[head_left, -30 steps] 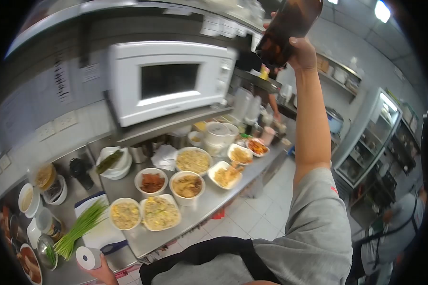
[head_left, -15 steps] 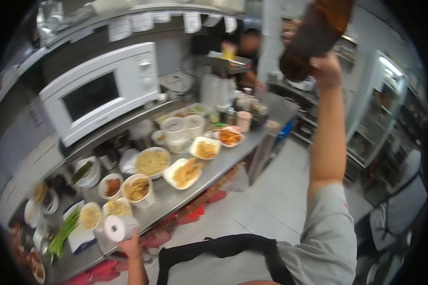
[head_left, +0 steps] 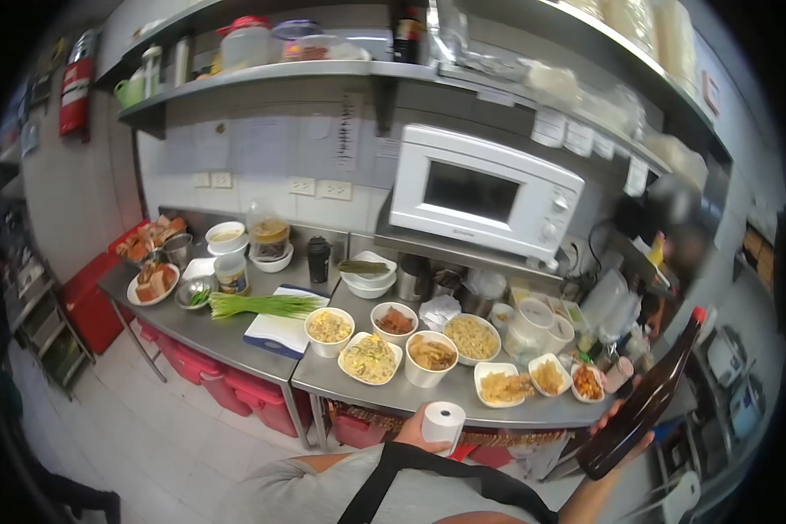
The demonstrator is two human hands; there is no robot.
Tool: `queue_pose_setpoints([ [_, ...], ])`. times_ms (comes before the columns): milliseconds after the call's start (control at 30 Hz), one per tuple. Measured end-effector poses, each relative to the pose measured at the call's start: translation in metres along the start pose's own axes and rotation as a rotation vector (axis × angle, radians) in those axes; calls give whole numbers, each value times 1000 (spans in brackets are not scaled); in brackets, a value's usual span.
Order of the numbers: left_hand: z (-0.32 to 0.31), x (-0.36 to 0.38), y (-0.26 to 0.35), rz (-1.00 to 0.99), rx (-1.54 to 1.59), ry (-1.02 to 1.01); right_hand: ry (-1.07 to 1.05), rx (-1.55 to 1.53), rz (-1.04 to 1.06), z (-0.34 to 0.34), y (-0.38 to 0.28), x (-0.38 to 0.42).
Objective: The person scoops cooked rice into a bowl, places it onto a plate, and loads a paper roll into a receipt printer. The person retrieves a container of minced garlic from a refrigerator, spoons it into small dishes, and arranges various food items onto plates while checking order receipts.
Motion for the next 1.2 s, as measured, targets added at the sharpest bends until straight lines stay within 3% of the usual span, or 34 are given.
queue_pose_setpoints([
  [167, 20, 25, -8, 55, 37, -110, -364, -224, -122, -13, 21, -15],
  [267, 31, 37, -11, 83, 11, -45, -214, -324, -45, -37, 28, -16],
  [400, 59, 56, -17, 13, 120, 63, -379, -329, -161, -61, 26, -13],
  [467, 82, 74, -41, -1, 101, 131, -337, -339, -210, -69, 21, -8],
  [500, 92, 89, -29, 101, 317, 100, -316, -342, -239, -72, 18, -4],
  [533, 100, 102, -38, 74, 356, 122, -255, -301, -236, -72, 15, 0],
  [600, 116, 131, -19, 61, 307, 201, -240, -239, -265, -69, 13, 9],
  [767, 162, 169, -14, 175, 46, 551, 180, -34, -231, -68, 31, 64],
  [833, 184, 169, 7, 74, -28, 664, 57, 187, -225, -86, 40, 56],
  [933, 227, 168, 12, 38, -44, 834, -9, 421, -218, -146, 48, 3],
  [1000, 254, 167, 14, 42, 10, 917, -107, 406, -170, -187, 58, -47],
  [1067, 282, 163, 14, 28, 71, 972, -394, 327, -269, -233, 74, -108],
  [1133, 314, 155, 10, 2, 113, 1004, -266, 321, -262, -280, 100, -165],
  [1167, 329, 149, 12, -6, 96, 1008, -470, 294, -309, -298, 114, -206],
  [1200, 345, 142, 17, -17, 80, 1014, -464, 283, -302, -325, 132, -239],
])
Point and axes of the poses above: each hand's wrist, its own x-axis away from the middle knuckle, its own z-axis out of the back of the hand, y = z × x, the point moved 3 cm from there along -x, towards the middle knuckle, and after that the axes turned 5 degrees about z, right-handed, at the moved point
